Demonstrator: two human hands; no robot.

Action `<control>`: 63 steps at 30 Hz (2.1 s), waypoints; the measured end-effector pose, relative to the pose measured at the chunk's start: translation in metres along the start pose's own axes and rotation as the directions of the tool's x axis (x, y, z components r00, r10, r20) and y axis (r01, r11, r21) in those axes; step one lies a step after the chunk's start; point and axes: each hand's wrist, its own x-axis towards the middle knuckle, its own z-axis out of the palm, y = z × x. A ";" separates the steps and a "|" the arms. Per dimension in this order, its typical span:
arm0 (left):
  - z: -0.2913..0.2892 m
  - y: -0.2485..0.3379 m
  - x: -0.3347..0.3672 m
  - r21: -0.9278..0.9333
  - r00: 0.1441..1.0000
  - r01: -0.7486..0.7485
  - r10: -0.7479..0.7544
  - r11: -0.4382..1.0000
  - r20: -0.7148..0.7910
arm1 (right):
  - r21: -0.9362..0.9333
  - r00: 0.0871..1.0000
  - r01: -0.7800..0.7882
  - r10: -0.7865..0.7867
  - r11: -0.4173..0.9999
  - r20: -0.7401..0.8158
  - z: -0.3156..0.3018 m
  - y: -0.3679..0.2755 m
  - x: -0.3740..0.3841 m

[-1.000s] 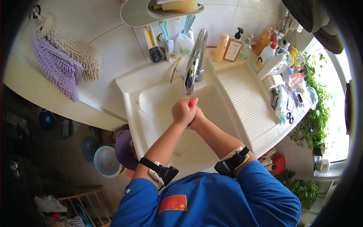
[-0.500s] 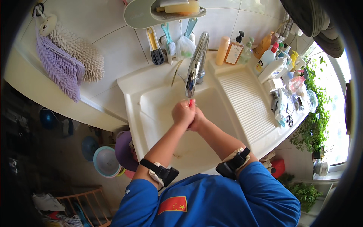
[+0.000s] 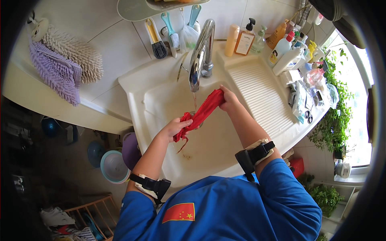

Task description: The person holds a red cloth over a sink, applies soap from a bar, and rubs the cloth together with their hands under running water.

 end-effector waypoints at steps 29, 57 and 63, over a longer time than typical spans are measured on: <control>0.076 -0.009 0.065 0.859 0.322 -0.402 0.927 0.316 -0.191 | 0.193 0.789 -0.193 0.035 0.962 0.613 0.024 0.068 -0.037; -0.001 0.004 0.022 -0.523 0.953 -0.075 -0.094 0.849 -0.289 | -0.873 0.646 -0.016 0.671 0.488 0.363 0.041 0.080 -0.078; -0.030 -0.038 0.073 -0.417 0.937 -0.127 -0.029 0.900 -0.347 | -0.867 0.597 -0.131 0.736 0.481 0.319 0.003 0.077 -0.071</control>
